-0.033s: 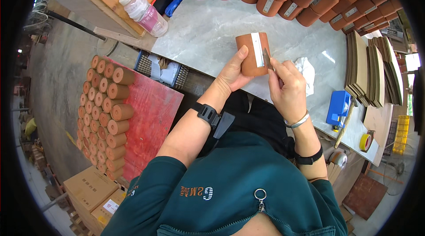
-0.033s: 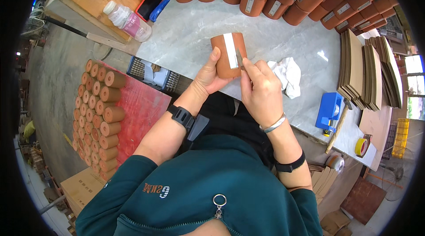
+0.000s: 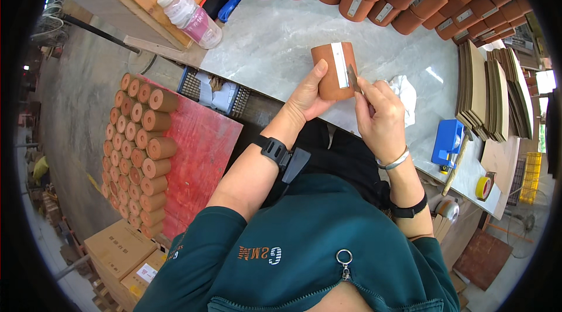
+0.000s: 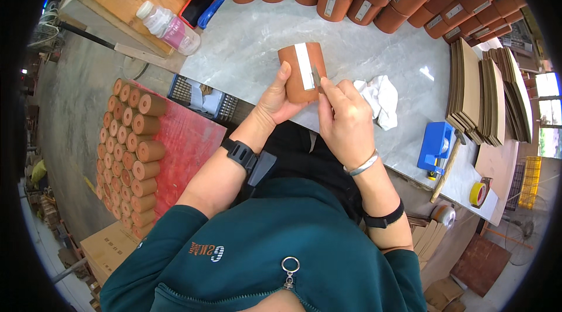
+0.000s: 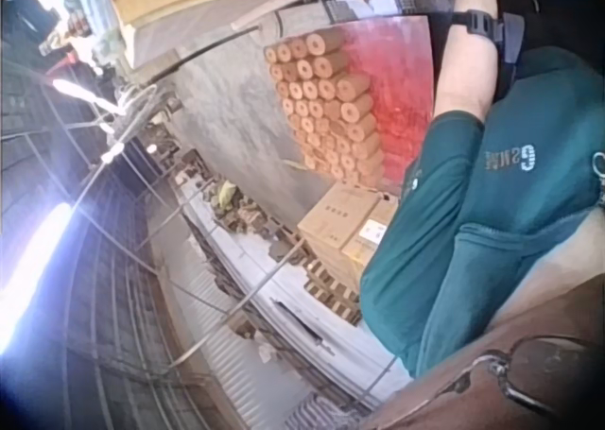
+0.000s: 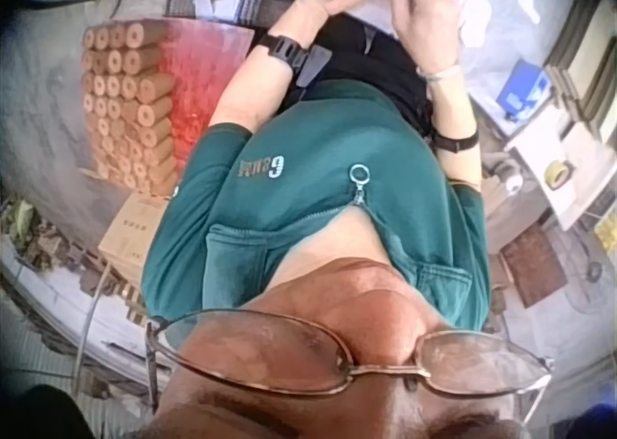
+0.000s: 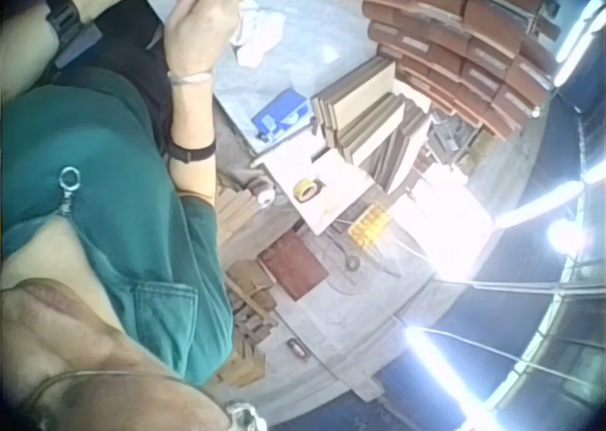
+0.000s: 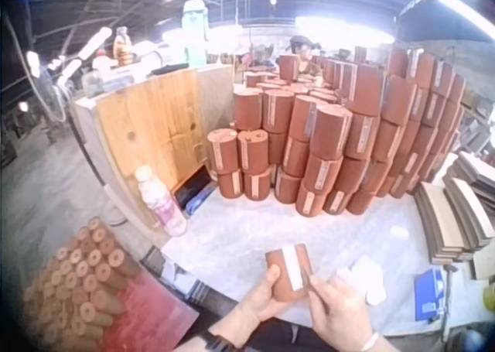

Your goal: Cleaning cylindrical furniture components, applying labels/stickers, and wrapping them in protective cardboard.

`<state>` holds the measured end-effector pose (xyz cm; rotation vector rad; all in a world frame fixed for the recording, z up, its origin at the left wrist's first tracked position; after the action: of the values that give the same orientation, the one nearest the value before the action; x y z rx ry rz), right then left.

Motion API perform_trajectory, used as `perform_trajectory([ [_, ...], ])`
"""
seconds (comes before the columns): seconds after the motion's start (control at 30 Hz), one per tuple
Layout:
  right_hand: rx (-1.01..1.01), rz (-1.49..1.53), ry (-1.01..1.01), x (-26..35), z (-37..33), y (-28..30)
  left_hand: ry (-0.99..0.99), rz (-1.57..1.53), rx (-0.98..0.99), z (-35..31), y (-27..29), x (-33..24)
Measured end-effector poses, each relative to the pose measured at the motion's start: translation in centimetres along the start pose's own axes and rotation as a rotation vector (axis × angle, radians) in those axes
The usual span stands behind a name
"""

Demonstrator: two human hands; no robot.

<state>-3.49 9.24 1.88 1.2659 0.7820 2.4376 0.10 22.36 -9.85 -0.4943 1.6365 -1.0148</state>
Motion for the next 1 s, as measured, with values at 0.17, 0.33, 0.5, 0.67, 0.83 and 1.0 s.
perform_trajectory([
  [0.17, 0.0, -0.006, 0.001, 0.0, -0.4, 0.1, 0.008, 0.048, -0.009, 0.1, 0.2, 0.2],
  [0.33, 0.016, -0.012, -0.02, 0.3, -0.8, 0.3, 0.0, 0.026, -0.009, -0.1, -0.1, 0.0],
  [0.5, 0.023, -0.015, -0.032, 0.4, -1.1, 0.5, 0.004, 0.059, -0.017, 0.0, -0.2, 0.0],
  [0.67, 0.027, -0.004, -0.047, 0.4, -1.5, 0.5, 0.007, 0.072, -0.023, 0.2, 0.4, 0.2],
  [0.83, 0.04, -0.012, -0.06, 0.7, -1.8, 0.7, -0.002, 0.074, -0.038, 0.2, 0.4, 0.3],
  [1.0, -0.031, 0.063, -0.105, 1.0, -1.7, 1.0, 0.001, 0.07, -0.062, 0.1, 0.1, 0.1],
])
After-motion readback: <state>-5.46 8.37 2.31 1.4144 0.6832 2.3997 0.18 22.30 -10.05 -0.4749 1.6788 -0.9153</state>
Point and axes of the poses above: each hand's wrist, its own z-axis towards the middle knuckle, its own y-axis out of the back of the hand, x = y × z, the point moved 3 cm from there along z, towards the middle knuckle, and after that the axes turned 12 degrees about z, right-handed, at the moved point
